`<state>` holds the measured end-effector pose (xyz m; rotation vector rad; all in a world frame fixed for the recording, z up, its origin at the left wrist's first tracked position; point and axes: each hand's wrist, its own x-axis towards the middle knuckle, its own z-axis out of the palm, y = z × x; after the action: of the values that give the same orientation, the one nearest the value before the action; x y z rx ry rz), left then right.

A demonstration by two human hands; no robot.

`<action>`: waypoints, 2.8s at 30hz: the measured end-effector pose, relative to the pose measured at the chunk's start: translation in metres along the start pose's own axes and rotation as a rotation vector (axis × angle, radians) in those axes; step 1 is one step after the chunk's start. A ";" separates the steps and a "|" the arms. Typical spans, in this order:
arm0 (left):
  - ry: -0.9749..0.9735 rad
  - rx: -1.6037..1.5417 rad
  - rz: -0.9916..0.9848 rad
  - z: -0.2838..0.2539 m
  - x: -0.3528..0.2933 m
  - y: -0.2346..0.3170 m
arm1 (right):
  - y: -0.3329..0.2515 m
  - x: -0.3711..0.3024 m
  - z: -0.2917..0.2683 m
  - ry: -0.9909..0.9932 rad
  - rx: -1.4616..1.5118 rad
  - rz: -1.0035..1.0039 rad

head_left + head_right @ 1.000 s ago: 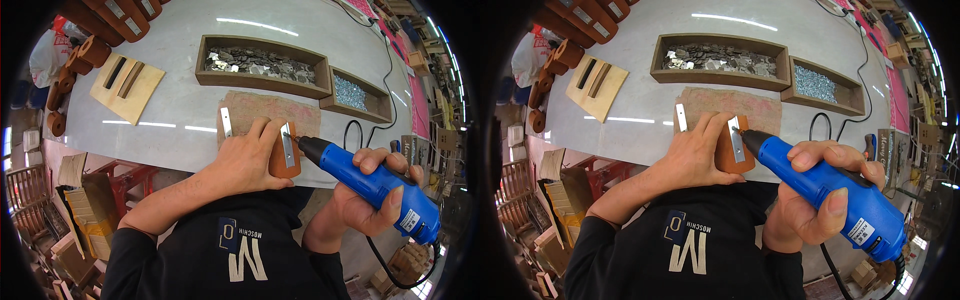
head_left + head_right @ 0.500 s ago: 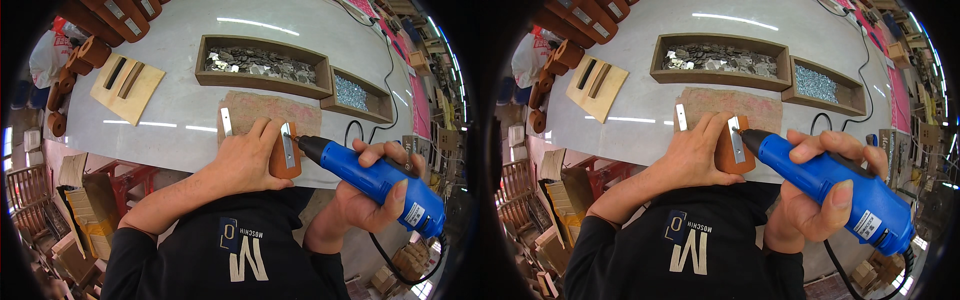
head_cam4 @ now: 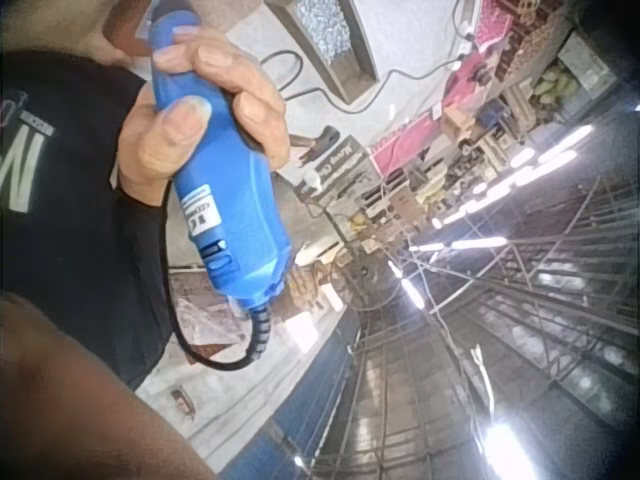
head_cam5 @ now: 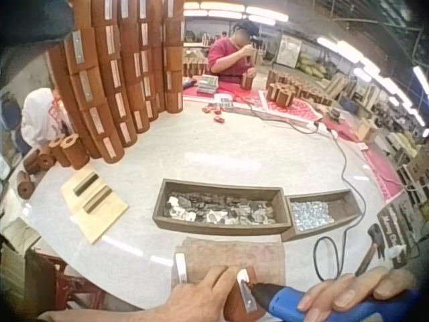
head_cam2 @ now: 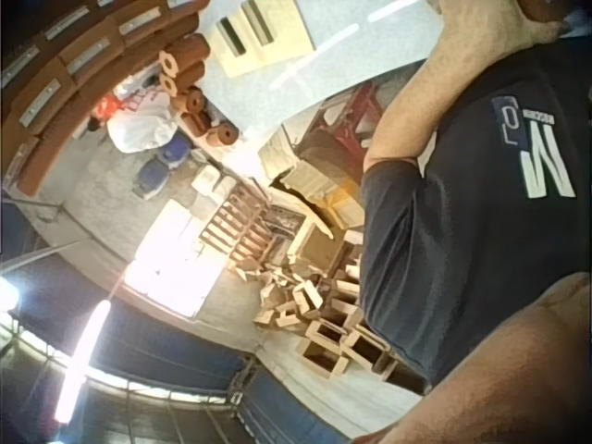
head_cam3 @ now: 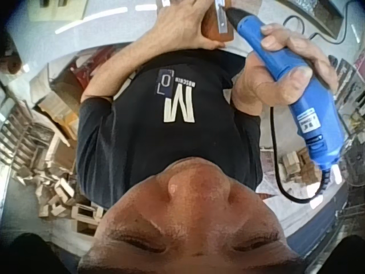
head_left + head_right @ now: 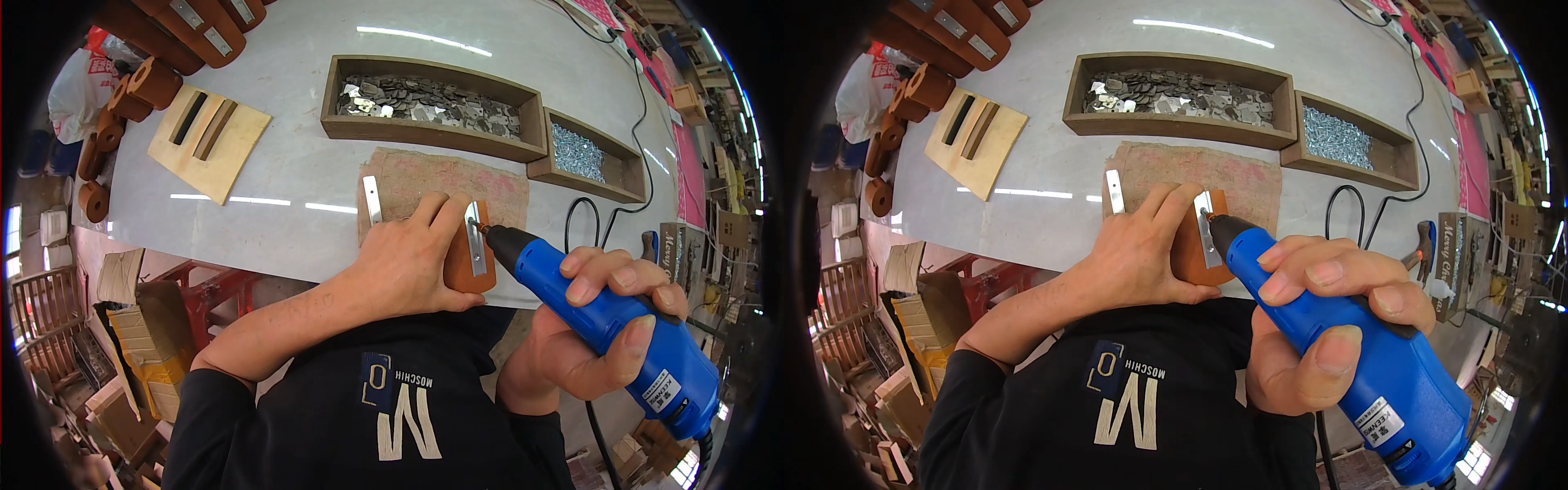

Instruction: Attaching metal plates and hardware to cylindrical wooden furniture components using an electric screwdriver and hammer.

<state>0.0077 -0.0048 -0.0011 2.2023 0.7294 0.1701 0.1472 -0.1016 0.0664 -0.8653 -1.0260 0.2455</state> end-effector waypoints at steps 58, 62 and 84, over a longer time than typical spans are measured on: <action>0.032 -0.048 0.013 0.007 0.001 0.001 | 0.028 0.066 -0.044 -0.585 0.276 0.146; 0.050 -0.036 0.003 0.007 0.000 -0.001 | 0.027 0.044 -0.023 -0.194 0.264 0.159; 0.074 -0.037 0.021 0.009 0.001 -0.001 | 0.016 0.039 0.007 -0.005 0.028 0.241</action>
<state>0.0110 -0.0099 -0.0085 2.1789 0.7383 0.2749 0.1653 -0.0660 0.0813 -0.9637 -0.9199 0.4643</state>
